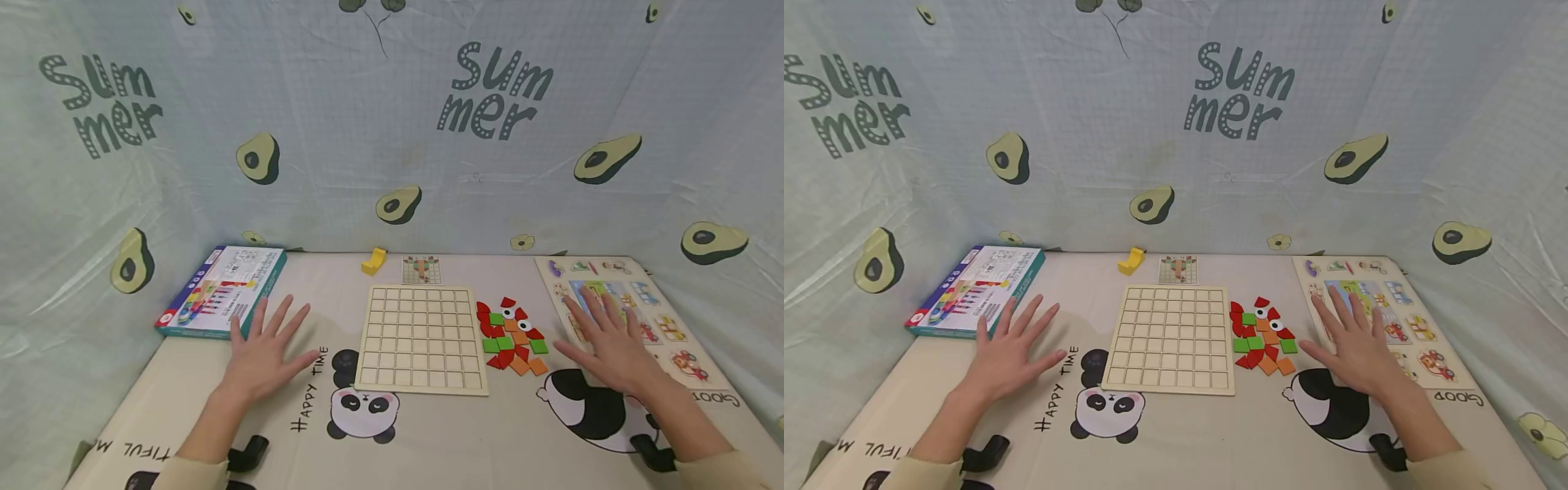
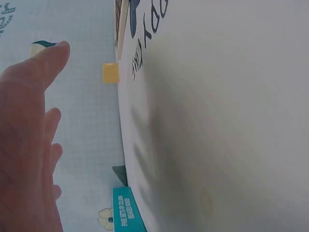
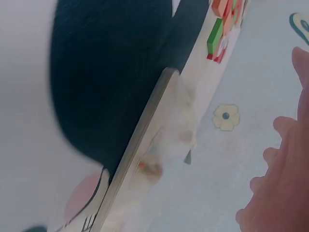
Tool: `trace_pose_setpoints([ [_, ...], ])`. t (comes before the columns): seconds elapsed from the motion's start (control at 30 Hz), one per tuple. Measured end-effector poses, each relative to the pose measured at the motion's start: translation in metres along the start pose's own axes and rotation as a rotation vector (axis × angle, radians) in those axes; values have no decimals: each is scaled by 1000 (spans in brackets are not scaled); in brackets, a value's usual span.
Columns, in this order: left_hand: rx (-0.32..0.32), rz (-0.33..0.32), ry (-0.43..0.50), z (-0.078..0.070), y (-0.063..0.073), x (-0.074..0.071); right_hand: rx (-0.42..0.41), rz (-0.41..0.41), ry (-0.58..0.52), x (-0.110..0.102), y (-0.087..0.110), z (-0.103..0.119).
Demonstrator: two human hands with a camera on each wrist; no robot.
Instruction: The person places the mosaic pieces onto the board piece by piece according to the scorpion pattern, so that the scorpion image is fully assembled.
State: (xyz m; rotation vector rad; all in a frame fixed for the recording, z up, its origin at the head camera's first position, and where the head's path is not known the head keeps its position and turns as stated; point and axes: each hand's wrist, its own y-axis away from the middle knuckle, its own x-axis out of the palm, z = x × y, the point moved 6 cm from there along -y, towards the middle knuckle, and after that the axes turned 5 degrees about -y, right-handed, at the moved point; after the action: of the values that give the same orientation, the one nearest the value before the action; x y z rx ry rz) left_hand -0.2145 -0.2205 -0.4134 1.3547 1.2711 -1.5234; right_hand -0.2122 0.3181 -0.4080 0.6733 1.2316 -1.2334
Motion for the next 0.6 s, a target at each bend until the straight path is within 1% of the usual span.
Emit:
trace_pose_setpoints([
  [0.1, 1, -4, 18, -5, -4, 3, -16, -3, -36, 2, -6, 4],
  [0.27, 20, -13, 35, -16, -13, 11, -95, -46, -110, 6, -19, 14],
  [0.33, 27, -19, 45, -22, -17, 13, -114, -61, -132, 7, -24, 17],
  [0.6, 55, -35, 104, -48, -36, 20, -134, -75, -169, 13, -42, 24],
])
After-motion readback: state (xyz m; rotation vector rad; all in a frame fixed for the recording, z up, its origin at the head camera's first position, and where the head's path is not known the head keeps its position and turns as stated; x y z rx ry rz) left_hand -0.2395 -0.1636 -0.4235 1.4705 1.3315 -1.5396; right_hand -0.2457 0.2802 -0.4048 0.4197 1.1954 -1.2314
